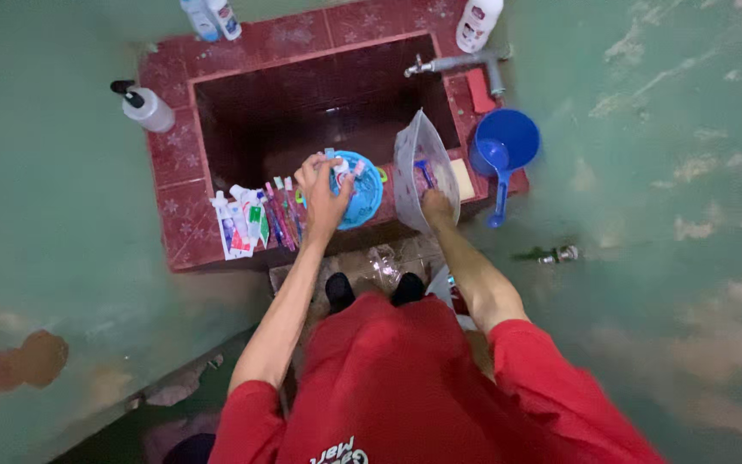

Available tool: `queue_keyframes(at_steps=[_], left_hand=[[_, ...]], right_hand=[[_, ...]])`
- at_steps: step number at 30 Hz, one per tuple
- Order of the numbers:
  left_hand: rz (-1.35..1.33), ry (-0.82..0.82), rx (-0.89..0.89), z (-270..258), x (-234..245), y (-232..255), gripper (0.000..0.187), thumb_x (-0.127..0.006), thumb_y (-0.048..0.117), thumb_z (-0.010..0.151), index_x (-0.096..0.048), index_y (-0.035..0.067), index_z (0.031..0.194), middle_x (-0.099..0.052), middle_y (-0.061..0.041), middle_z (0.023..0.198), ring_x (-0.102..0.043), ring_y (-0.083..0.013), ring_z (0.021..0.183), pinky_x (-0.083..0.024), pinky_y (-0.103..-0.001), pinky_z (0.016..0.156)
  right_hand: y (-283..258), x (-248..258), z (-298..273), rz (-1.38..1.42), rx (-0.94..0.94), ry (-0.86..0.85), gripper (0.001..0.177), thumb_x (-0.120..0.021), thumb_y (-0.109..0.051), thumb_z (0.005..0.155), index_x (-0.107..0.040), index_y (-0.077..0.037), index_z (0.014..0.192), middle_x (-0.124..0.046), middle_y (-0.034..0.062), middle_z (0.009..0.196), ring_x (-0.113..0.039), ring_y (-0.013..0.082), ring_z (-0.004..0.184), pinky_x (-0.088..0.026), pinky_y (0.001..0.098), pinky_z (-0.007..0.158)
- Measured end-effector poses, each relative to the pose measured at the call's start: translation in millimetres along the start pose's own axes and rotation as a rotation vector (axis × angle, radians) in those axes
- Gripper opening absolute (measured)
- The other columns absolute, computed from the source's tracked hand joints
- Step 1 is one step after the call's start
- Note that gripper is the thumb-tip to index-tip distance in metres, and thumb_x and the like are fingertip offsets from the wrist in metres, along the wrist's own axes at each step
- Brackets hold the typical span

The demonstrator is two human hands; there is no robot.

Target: The person organizes bathroom supplies at a sink. They place toothbrushes and toothpaste tubes into a blue plastic basket and then transfer additional toothbrushes and toothpaste into a white mesh bag. The person handles items one at a time and arranges them on the sink counter.

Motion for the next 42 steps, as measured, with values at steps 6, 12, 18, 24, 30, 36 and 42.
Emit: queue_keyframes(at_steps=[6,12,18,24,30,36,42], left_hand=[[-0.102,-0.048,-0.049,-1,-5,12,0.033,-0.081,0.014,0.085,-0.07,0.009,0.116,-0.058,-0.019,0.124,-0.049,-0.0397,0.122,-0.04,-0.049,0.107],[-0.331,-0.209,-0.119,4,-17,38,0.038,-0.079,0.01,0.088,-0.069,0.007,0.124,-0.064,-0.013,0.12,-0.061,-0.0316,0.115,-0.049,-0.041,0.102],[-0.534,-0.373,-0.144,7,1,61,0.044,-0.078,0.006,0.087,-0.065,0.002,0.129,-0.066,-0.014,0.121,-0.065,-0.0242,0.089,-0.054,-0.034,0.078],[-0.518,-0.178,-0.145,2,31,26,0.029,-0.072,0.001,0.091,-0.066,-0.001,0.119,-0.068,-0.014,0.115,-0.067,-0.0213,0.089,-0.058,-0.032,0.078],[-0.382,-0.169,0.04,0,56,-31,0.026,-0.078,0.005,0.088,-0.071,-0.004,0.111,-0.067,-0.014,0.089,-0.066,-0.023,0.076,-0.054,-0.033,0.069],[-0.361,-0.184,0.151,-14,33,-79,0.017,-0.079,0.009,0.087,-0.068,-0.004,0.093,-0.071,-0.016,0.086,-0.072,-0.0247,0.072,-0.056,-0.035,0.065],[-0.201,-0.248,0.165,-23,-21,-99,0.016,-0.076,0.008,0.085,-0.067,-0.004,0.089,-0.071,-0.024,0.086,-0.072,-0.0397,0.081,-0.055,-0.047,0.071]], right_hand=[[-8,40,4,0.169,0.138,0.272,0.015,-0.073,-0.015,0.075,-0.072,-0.002,0.082,-0.07,0.0265,0.085,-0.07,0.0449,0.085,-0.054,0.0517,0.075],[-53,173,-72,0.464,0.254,0.45,0.017,-0.076,-0.01,0.079,-0.065,-0.001,0.088,-0.067,0.0192,0.074,-0.067,0.0332,0.068,-0.051,0.0419,0.063],[-156,268,-152,0.384,0.451,0.491,0.025,-0.083,-0.014,0.084,-0.064,0.0,0.091,-0.067,0.0187,0.076,-0.067,0.0303,0.068,-0.052,0.0408,0.065],[-235,250,-162,0.434,0.62,0.401,0.025,-0.082,-0.014,0.086,-0.063,0.0,0.092,-0.068,0.0184,0.079,-0.07,0.0273,0.071,-0.053,0.0381,0.065],[-258,205,-139,0.759,0.558,0.187,0.026,-0.083,-0.017,0.089,-0.067,0.0,0.1,-0.069,0.0071,0.083,-0.058,0.0095,0.073,-0.049,0.0289,0.063],[-195,138,-77,0.809,0.397,0.172,0.011,-0.066,-0.009,0.101,-0.073,-0.001,0.105,-0.074,0.0054,0.089,-0.068,0.0096,0.078,-0.055,0.0259,0.071],[-174,90,-49,0.351,0.595,0.371,0.031,-0.078,-0.01,0.087,-0.071,0.0,0.116,-0.065,0.0189,0.099,-0.066,0.0332,0.093,-0.053,0.0423,0.083]])
Point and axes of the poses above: each hand's wrist, its own z-axis towards the middle knuckle, its own x-axis out of the back of the hand, y = z × x, the point moved 3 cm from there along z, towards the middle knuckle
